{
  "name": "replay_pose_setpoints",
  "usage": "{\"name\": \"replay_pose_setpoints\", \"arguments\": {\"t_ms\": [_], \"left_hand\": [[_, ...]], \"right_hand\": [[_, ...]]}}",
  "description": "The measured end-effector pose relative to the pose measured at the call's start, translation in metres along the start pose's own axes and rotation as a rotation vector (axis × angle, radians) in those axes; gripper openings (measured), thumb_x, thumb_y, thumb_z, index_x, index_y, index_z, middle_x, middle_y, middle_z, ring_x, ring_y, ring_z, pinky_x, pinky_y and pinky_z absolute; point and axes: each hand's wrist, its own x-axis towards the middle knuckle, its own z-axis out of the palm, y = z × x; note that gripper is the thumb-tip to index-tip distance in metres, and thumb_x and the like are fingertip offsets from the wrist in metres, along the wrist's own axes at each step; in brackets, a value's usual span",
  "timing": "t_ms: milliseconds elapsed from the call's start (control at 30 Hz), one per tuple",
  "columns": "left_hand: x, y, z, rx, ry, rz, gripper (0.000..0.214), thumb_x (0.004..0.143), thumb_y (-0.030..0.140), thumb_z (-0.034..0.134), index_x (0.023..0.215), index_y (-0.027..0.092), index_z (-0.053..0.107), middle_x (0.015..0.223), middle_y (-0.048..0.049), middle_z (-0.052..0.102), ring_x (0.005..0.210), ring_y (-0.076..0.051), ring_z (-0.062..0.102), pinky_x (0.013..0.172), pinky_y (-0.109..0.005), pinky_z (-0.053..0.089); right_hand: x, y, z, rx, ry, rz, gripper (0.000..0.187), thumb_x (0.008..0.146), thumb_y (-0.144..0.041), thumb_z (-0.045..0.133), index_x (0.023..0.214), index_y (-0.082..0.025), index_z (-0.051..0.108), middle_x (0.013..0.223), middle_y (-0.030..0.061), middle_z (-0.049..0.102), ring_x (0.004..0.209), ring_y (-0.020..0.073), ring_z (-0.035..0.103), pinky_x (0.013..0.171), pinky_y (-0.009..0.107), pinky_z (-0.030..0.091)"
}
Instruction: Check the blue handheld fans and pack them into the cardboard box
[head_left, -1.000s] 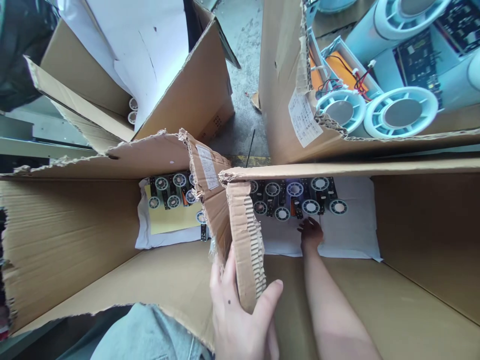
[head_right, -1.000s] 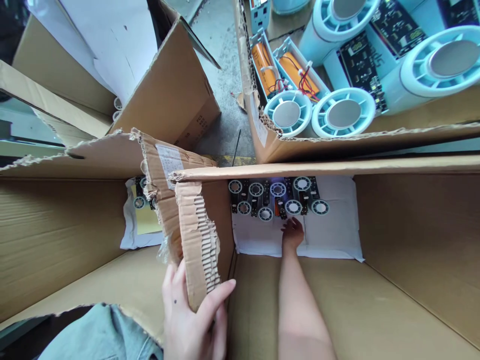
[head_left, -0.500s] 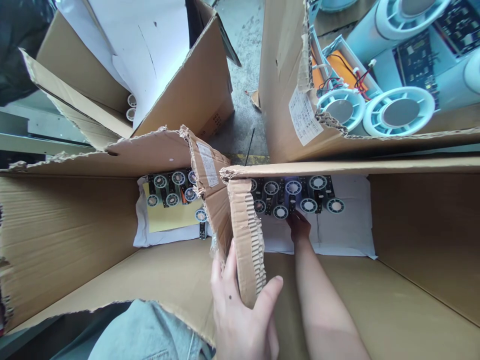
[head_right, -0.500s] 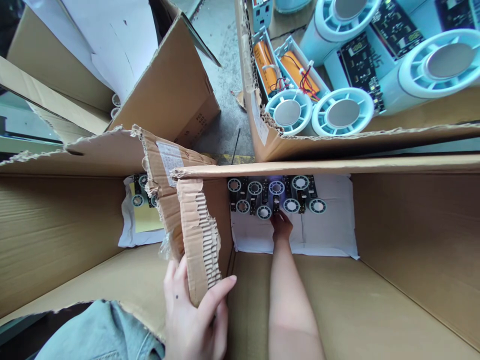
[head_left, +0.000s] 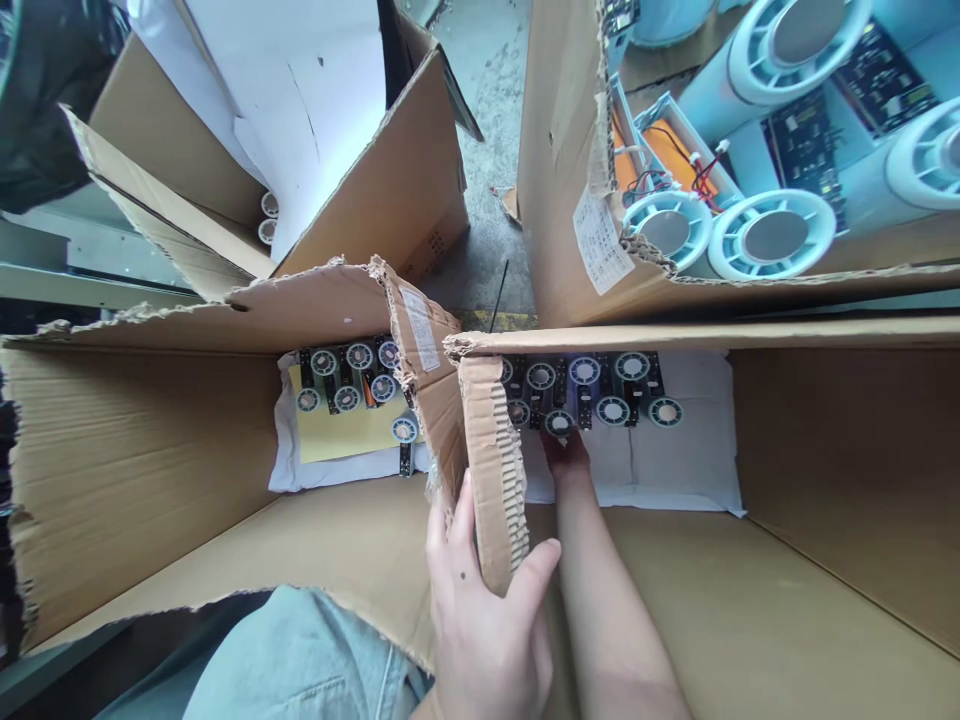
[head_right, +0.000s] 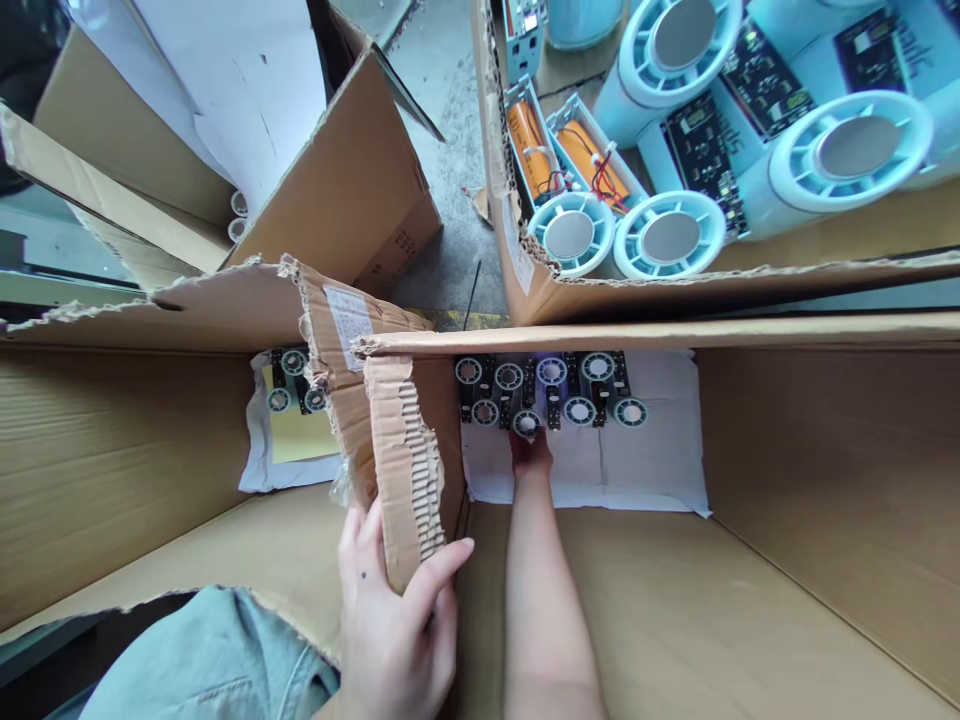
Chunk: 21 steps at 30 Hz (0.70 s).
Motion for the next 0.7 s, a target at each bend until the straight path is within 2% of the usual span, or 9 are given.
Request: {"name": "replay_pose_setpoints", "arguments": {"t_ms": [100, 233, 333, 467, 533, 600, 700], "left_hand": [[-0.001, -0.001, -0.001, 0.000, -0.024, 0.009, 0.039, 0.073, 0.000, 0.055, 0.095, 0.030, 0.067, 0.144, -0.0072, 0.023, 0.131, -0.039, 0.023, 0.093, -0.064, 0.034], [0.000, -0.002, -0.001, 0.026, -0.076, 0.009, 0.037, 0.072, 0.001, 0.054, 0.093, 0.029, 0.067, 0.144, -0.0072, 0.019, 0.131, -0.038, 0.021, 0.096, -0.059, 0.035], [0.002, -0.003, -0.002, 0.044, -0.115, -0.011, 0.034, 0.072, 0.002, 0.054, 0.090, 0.027, 0.067, 0.145, -0.0069, 0.018, 0.133, -0.036, 0.019, 0.100, -0.056, 0.033], [0.002, -0.009, -0.009, -0.043, -0.289, -0.104, 0.033, 0.076, 0.005, 0.050, 0.097, 0.025, 0.064, 0.149, -0.0055, 0.015, 0.138, -0.033, 0.005, 0.107, -0.055, 0.023], [0.003, -0.013, -0.018, -0.103, -0.319, -0.117, 0.034, 0.076, 0.005, 0.050, 0.101, 0.024, 0.063, 0.150, -0.0073, 0.014, 0.139, -0.034, 0.000, 0.108, -0.057, 0.020], [0.003, -0.018, -0.034, -0.160, -0.329, -0.087, 0.035, 0.072, 0.008, 0.058, 0.103, 0.023, 0.064, 0.150, -0.0096, 0.015, 0.138, -0.038, 0.002, 0.105, -0.060, 0.024], [-0.010, -0.026, -0.073, -0.251, -0.335, -0.029, 0.046, 0.067, 0.010, 0.065, 0.110, 0.026, 0.063, 0.151, -0.0097, 0.015, 0.137, -0.040, 0.008, 0.104, -0.060, 0.025]], "right_hand": [[-0.007, -0.005, 0.004, -0.056, 0.007, 0.052, 0.031, 0.091, -0.034, 0.052, 0.117, -0.016, 0.052, 0.110, 0.0077, 0.057, 0.088, 0.0174, 0.059, 0.074, 0.035, 0.053], [-0.038, -0.003, -0.009, -0.216, 0.017, 0.103, 0.031, 0.091, -0.034, 0.052, 0.116, -0.015, 0.052, 0.109, 0.0076, 0.057, 0.087, 0.0171, 0.059, 0.073, 0.035, 0.053], [-0.080, 0.001, -0.024, -0.358, -0.020, 0.085, 0.029, 0.091, -0.033, 0.053, 0.113, -0.015, 0.054, 0.106, 0.0068, 0.058, 0.086, 0.0167, 0.059, 0.072, 0.034, 0.052], [-0.150, -0.004, -0.040, -0.511, -0.161, 0.044, 0.025, 0.091, -0.033, 0.053, 0.105, -0.013, 0.057, 0.097, 0.0050, 0.061, 0.079, 0.0149, 0.061, 0.068, 0.032, 0.053], [-0.187, -0.013, -0.044, -0.565, -0.220, -0.043, 0.025, 0.090, -0.034, 0.053, 0.104, -0.013, 0.057, 0.096, 0.0052, 0.062, 0.079, 0.0145, 0.061, 0.068, 0.031, 0.053], [-0.225, -0.020, -0.047, -0.602, -0.275, -0.174, 0.033, 0.087, -0.041, 0.055, 0.102, -0.012, 0.058, 0.096, 0.0072, 0.064, 0.081, 0.0166, 0.063, 0.068, 0.032, 0.053], [-0.279, -0.023, -0.055, -0.672, -0.368, -0.360, 0.054, 0.066, -0.060, 0.061, 0.092, -0.012, 0.062, 0.088, 0.0115, 0.068, 0.079, 0.0252, 0.066, 0.064, 0.035, 0.055]]}}
